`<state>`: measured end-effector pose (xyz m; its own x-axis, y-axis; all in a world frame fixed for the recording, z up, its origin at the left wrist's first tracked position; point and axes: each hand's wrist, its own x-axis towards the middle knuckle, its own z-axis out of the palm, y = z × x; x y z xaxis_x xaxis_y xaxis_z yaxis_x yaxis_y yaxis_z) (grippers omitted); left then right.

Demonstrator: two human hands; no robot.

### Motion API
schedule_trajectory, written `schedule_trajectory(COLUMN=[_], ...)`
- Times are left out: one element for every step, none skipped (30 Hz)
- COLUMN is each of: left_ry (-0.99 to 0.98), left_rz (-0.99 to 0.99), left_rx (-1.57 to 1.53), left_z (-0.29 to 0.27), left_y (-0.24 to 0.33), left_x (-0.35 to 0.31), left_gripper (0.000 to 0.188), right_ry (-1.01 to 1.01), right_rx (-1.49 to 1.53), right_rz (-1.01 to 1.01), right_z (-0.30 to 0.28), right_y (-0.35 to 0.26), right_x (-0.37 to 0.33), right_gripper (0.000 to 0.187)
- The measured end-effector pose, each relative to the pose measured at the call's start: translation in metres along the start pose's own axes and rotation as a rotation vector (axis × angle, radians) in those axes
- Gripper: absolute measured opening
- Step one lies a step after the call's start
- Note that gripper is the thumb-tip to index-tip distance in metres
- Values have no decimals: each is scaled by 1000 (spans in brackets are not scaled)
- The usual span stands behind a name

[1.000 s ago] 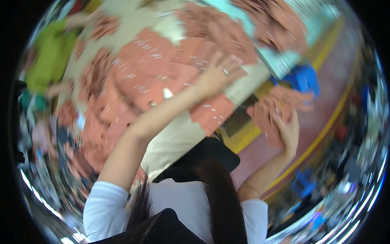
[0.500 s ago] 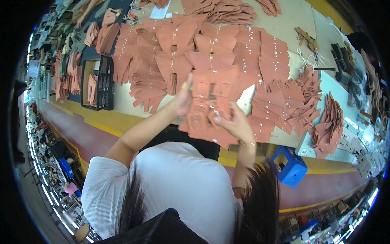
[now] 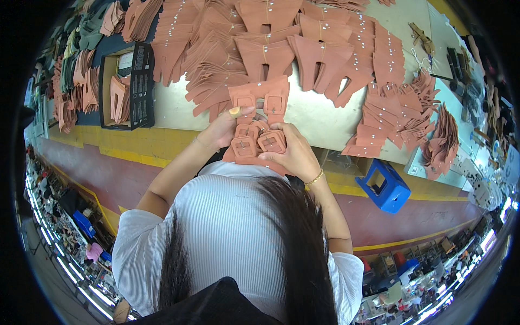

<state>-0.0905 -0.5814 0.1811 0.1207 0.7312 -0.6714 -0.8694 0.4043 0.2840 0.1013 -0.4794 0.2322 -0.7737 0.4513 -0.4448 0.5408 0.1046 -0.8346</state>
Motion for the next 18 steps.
schedule_trajectory(left_ry=[18,-15,-49,-98,-92,-98,-101,-88,-75,-83,-70,-80,-90,-127,-165,-203,-218,-234], left_rz=[-1,-6,-9,1,0,11,23,17,14,26,21,29,41,47,53,60,40,22], left_rx=[1,6,12,15,49,79,106,108,111,106,115,114,118,106,97,92,82,76], left_z=[-5,-11,-17,-23,-29,-35,-41,-48,-55,-62,-68,-74,-79,-84,-88,-90,-92,-93], left_y=[1,3,6,9,13,17,20,22,25,28,31,32,33,35,36,37,39,42], left_x=[-5,-10,-14,-18,-21,-25,-29,-34,-39,-43,-47,-50,-52,-53,-54,-55,-54,-53], left_gripper=[39,38,37,36,36,36,36,34,33,31,32,32,33,33,34,34,35,35], right_ry=[-4,-8,-17,-26,-35,19,69,118,170,222,274,283,291,301,320,340,360,357], right_rx=[2,8,-25,-58,-91,-102,-112,-122,-153,-183,-209,-163,-114,-63,-71,-74,-78,-50], right_rz=[36,83,91,109,126,94,62,28,-12,-53,-92,-57,-21,35,-10,-36,-78,-86], right_z=[7,14,20,25,31,40,51,61,71,80,89,98,105,111,117,122,126,128], right_y=[-5,-10,-14,-18,-21,-25,-28,-30,-32,-34,-36,-38,-40,-42,-44,-46,-47,-47], right_x=[0,-1,0,0,1,1,1,1,0,0,0,-1,-2,-2,-2,-2,-2,-2], right_gripper=[73,73,73,73,73,71,68,66,63,60,58,56,55,53,52,50,49,45])
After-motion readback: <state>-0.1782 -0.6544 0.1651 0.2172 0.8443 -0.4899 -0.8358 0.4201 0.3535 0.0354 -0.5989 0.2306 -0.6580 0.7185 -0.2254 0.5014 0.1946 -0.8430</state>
